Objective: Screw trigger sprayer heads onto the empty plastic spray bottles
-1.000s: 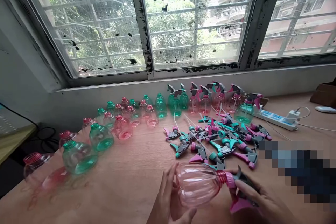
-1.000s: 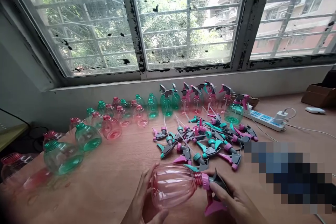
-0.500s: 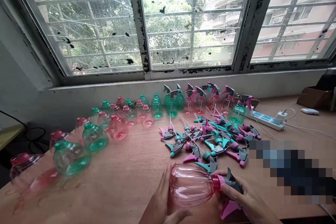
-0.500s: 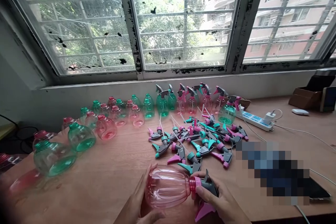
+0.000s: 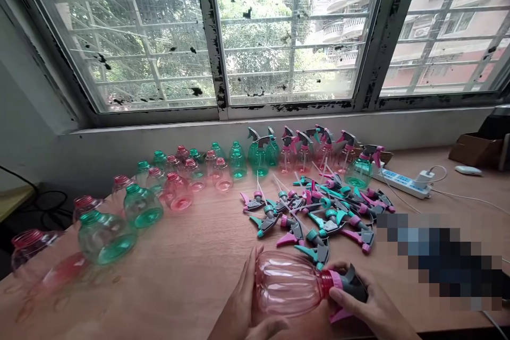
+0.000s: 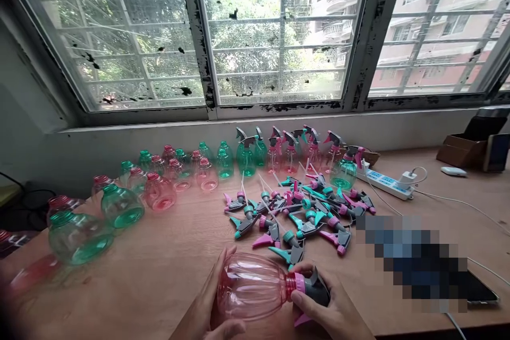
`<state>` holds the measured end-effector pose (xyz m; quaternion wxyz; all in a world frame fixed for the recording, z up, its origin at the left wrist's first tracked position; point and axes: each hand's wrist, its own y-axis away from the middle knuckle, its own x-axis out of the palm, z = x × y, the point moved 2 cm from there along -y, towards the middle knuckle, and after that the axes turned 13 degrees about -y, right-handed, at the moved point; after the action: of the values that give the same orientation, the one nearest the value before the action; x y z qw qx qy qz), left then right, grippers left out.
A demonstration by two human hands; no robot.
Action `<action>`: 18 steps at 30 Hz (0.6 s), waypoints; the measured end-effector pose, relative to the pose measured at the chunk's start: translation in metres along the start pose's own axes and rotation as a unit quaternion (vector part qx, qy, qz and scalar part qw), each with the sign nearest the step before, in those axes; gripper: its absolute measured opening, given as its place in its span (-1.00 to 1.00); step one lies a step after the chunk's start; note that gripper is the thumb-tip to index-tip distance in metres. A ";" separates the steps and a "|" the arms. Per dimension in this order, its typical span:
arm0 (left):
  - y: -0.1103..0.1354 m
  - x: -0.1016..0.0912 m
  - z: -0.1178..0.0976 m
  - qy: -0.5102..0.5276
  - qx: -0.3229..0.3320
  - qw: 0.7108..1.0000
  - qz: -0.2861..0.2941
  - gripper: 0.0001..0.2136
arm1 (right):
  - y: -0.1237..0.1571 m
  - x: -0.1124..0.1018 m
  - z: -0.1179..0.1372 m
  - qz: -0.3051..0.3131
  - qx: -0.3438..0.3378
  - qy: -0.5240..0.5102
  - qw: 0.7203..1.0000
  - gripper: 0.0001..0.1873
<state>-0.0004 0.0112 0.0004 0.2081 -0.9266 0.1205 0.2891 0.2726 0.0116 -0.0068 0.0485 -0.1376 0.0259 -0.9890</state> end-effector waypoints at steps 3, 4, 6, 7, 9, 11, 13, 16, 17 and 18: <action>-0.002 -0.001 -0.003 -0.037 -0.001 0.999 0.014 -0.05 | 0.000 -0.001 0.000 -0.013 0.009 0.006 1.000 -0.62; -0.002 -0.001 -0.004 -0.042 -0.001 0.999 0.006 -0.08 | 0.000 0.000 0.001 -0.015 0.016 0.002 1.000 -0.60; -0.002 0.001 -0.006 -0.034 0.000 0.999 -0.030 -0.20 | 0.000 0.002 0.002 -0.020 0.022 -0.004 1.000 -0.57; -0.002 0.003 -0.007 -0.024 0.001 0.999 -0.047 -0.27 | 0.000 0.002 0.002 -0.025 0.022 -0.007 0.999 -0.56; 0.000 0.007 -0.007 -0.004 0.002 0.998 -0.066 -0.32 | 0.000 0.003 0.002 -0.035 0.024 -0.018 0.999 -0.54; 0.000 0.011 -0.005 0.014 0.004 0.998 -0.066 -0.22 | 0.000 0.003 0.001 -0.035 0.029 -0.031 0.998 -0.54; 0.001 0.012 -0.003 0.034 0.005 0.998 -0.061 -0.10 | 0.001 0.003 0.000 -0.025 0.031 -0.039 0.998 -0.55; 0.001 0.010 -0.003 0.042 -0.007 0.998 -0.053 -0.16 | 0.002 0.002 0.000 -0.026 0.024 -0.026 0.999 -0.56; 0.001 0.009 -0.004 0.034 -0.013 0.998 -0.052 -0.19 | 0.002 0.002 0.000 -0.031 0.022 -0.021 0.999 -0.56; 0.001 0.008 -0.005 0.024 -0.017 0.998 -0.053 -0.22 | 0.002 0.002 0.000 -0.035 0.023 -0.020 0.999 -0.55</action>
<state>0.0086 0.0073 -0.0008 0.2048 -0.9418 0.0710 0.2571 0.2711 0.0093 -0.0065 0.0180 -0.1570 -0.0025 -0.9874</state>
